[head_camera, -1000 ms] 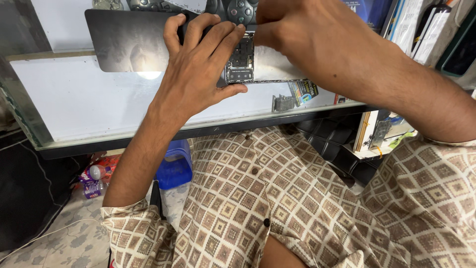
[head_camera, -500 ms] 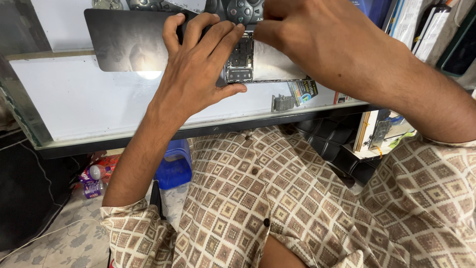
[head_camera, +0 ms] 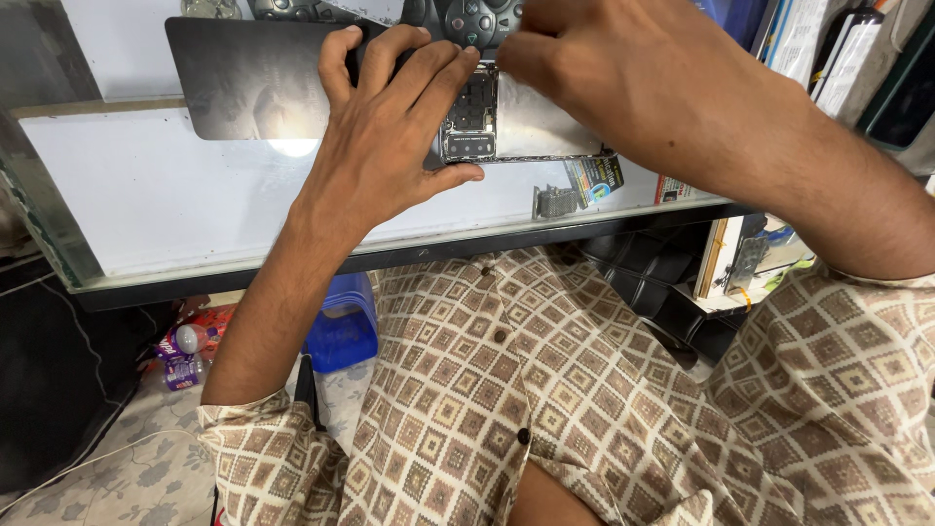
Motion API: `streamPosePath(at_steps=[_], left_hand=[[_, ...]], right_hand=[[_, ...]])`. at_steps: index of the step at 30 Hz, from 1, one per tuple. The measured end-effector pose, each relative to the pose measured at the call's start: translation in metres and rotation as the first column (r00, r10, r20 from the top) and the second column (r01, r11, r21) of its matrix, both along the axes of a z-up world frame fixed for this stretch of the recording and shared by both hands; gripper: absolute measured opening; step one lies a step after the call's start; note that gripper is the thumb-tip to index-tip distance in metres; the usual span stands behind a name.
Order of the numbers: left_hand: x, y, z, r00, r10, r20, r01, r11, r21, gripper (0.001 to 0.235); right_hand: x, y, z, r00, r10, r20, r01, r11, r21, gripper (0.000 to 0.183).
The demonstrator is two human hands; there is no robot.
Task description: The person applies liquid adhesive to the edges of a smartphone back cover using a bottle and a metal spatula. They then use a screwdriver to remove screws from the phone's internal frame.
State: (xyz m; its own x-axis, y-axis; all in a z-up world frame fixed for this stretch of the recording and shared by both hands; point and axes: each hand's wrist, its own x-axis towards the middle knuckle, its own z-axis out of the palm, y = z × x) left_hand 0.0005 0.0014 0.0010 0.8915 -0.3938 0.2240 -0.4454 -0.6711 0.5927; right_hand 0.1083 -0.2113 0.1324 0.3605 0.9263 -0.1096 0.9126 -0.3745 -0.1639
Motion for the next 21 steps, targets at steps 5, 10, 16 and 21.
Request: streamPosePath(at_steps=[5, 10, 16, 21], left_hand=[[0.0001, -0.0006, 0.0009, 1.0, -0.002, 0.0, 0.002, 1.0, -0.002, 0.1], [0.0004, -0.0008, 0.0011, 1.0, 0.002, 0.001, -0.002, 1.0, -0.001, 0.1], [0.0011, -0.0009, 0.0017, 1.0, 0.001, 0.0, -0.001, 1.0, -0.004, 0.104], [0.0005, -0.0009, 0.0039, 1.0, 0.005, -0.017, -0.005, 1.0, 0.003, 0.104]], right_hand=[[0.0013, 0.0007, -0.0013, 1.0, 0.029, 0.005, -0.029, 0.992, 0.123, 0.017], [0.0013, -0.0001, 0.0026, 0.994, -0.103, -0.022, 0.093, 0.961, -0.26, 0.024], [0.0004, 0.0051, 0.0038, 1.0, 0.028, 0.007, -0.028, 0.988, 0.154, 0.019], [0.0022, 0.004, 0.0039, 0.986, -0.152, -0.072, 0.121, 0.936, -0.33, 0.031]])
